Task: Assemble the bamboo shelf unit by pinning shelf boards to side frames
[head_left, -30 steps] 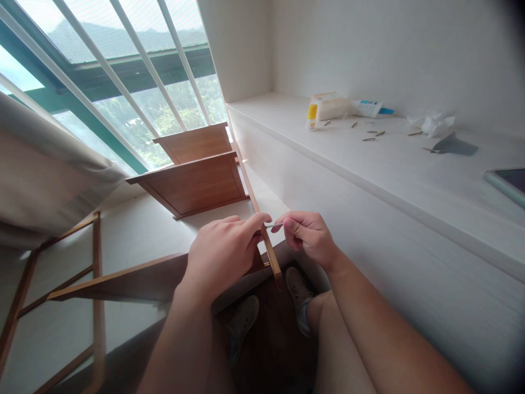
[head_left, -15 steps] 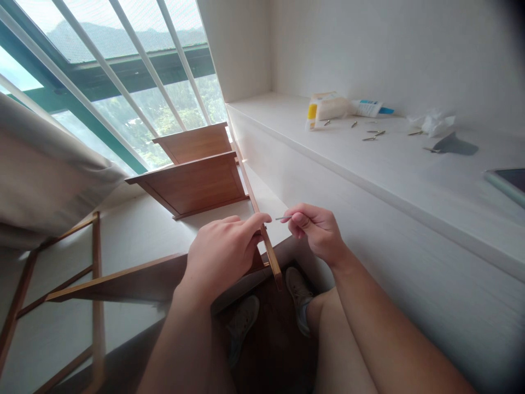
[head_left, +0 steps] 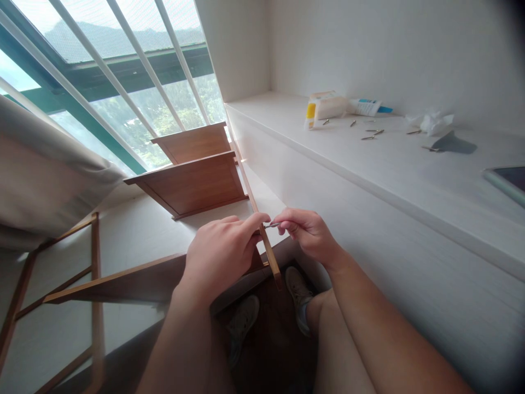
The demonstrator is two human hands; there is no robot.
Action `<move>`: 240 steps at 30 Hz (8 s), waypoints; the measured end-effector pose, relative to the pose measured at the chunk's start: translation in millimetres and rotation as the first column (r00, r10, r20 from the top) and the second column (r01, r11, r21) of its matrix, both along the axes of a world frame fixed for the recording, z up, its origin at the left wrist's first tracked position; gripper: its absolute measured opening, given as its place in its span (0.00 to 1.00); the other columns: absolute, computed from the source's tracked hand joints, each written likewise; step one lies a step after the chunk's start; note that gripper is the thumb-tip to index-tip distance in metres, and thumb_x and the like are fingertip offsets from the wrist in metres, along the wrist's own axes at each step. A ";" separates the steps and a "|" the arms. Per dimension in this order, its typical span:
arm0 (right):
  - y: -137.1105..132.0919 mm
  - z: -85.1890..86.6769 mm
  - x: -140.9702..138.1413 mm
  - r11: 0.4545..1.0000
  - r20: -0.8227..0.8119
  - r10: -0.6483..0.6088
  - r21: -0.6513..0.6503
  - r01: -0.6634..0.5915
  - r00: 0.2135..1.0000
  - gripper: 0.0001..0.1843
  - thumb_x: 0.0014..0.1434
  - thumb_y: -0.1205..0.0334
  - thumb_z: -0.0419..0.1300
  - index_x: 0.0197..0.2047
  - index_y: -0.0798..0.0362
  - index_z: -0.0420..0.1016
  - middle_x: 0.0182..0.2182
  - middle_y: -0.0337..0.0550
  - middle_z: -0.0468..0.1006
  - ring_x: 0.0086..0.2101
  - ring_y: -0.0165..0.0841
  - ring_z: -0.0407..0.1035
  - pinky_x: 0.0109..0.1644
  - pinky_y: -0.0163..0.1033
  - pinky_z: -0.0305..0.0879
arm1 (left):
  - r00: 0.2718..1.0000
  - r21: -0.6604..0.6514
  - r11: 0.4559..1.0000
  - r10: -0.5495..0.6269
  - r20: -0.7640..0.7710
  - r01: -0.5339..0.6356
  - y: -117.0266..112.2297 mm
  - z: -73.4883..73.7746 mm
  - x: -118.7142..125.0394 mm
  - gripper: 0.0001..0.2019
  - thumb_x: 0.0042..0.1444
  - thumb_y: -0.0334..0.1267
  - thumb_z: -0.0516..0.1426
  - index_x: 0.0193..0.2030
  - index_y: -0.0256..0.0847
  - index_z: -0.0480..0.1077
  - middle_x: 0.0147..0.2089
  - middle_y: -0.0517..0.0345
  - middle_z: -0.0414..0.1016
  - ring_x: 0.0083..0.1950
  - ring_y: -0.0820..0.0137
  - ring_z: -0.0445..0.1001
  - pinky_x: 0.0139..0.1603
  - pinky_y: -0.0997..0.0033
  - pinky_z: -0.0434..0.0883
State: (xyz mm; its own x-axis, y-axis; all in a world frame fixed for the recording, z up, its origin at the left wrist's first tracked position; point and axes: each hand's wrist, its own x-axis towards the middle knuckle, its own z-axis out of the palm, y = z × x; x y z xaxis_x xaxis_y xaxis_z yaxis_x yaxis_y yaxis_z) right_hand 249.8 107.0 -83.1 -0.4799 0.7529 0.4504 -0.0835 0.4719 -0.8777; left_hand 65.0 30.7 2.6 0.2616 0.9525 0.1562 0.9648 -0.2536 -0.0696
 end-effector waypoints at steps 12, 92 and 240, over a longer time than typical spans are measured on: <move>-0.3 -0.7 -4.8 0.993 -0.050 -0.025 0.111 0.030 0.998 0.11 0.65 0.58 0.55 0.41 0.51 0.79 0.31 0.43 0.75 0.34 0.33 0.68 0.41 0.39 0.64 | 1.000 0.007 1.000 0.000 -0.014 0.000 0.0 -0.4 0.1 0.15 0.64 0.40 0.48 0.56 0.58 0.65 0.36 0.60 0.77 0.36 0.64 0.76 0.30 0.69 0.57; -10.9 15.6 -5.1 0.884 -0.129 0.077 -0.450 -0.128 0.989 0.21 0.64 0.49 0.55 0.33 0.59 0.76 0.10 0.29 0.56 0.14 0.23 0.46 0.20 0.34 0.41 | 1.000 0.002 1.000 -0.007 -0.001 0.007 0.9 -0.6 1.1 0.15 0.65 0.41 0.48 0.56 0.58 0.65 0.35 0.60 0.77 0.36 0.65 0.76 0.30 0.69 0.57; -13.9 23.9 -6.6 0.948 -0.037 -0.045 -0.317 0.031 0.998 0.18 0.64 0.51 0.54 0.31 0.56 0.74 0.14 0.31 0.60 0.18 0.24 0.53 0.23 0.32 0.50 | 0.998 0.064 0.998 0.010 -0.055 -0.007 0.5 -2.6 7.9 0.16 0.64 0.39 0.48 0.57 0.57 0.66 0.32 0.60 0.76 0.34 0.64 0.75 0.29 0.69 0.57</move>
State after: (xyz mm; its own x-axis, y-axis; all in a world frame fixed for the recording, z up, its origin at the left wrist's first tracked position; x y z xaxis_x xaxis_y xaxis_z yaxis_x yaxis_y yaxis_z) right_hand 243.2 93.1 -59.3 -0.4333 0.8774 0.2059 -0.1121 0.1742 -0.9783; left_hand 73.0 31.2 0.0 0.2635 0.9431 0.2026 0.9611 -0.2387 -0.1388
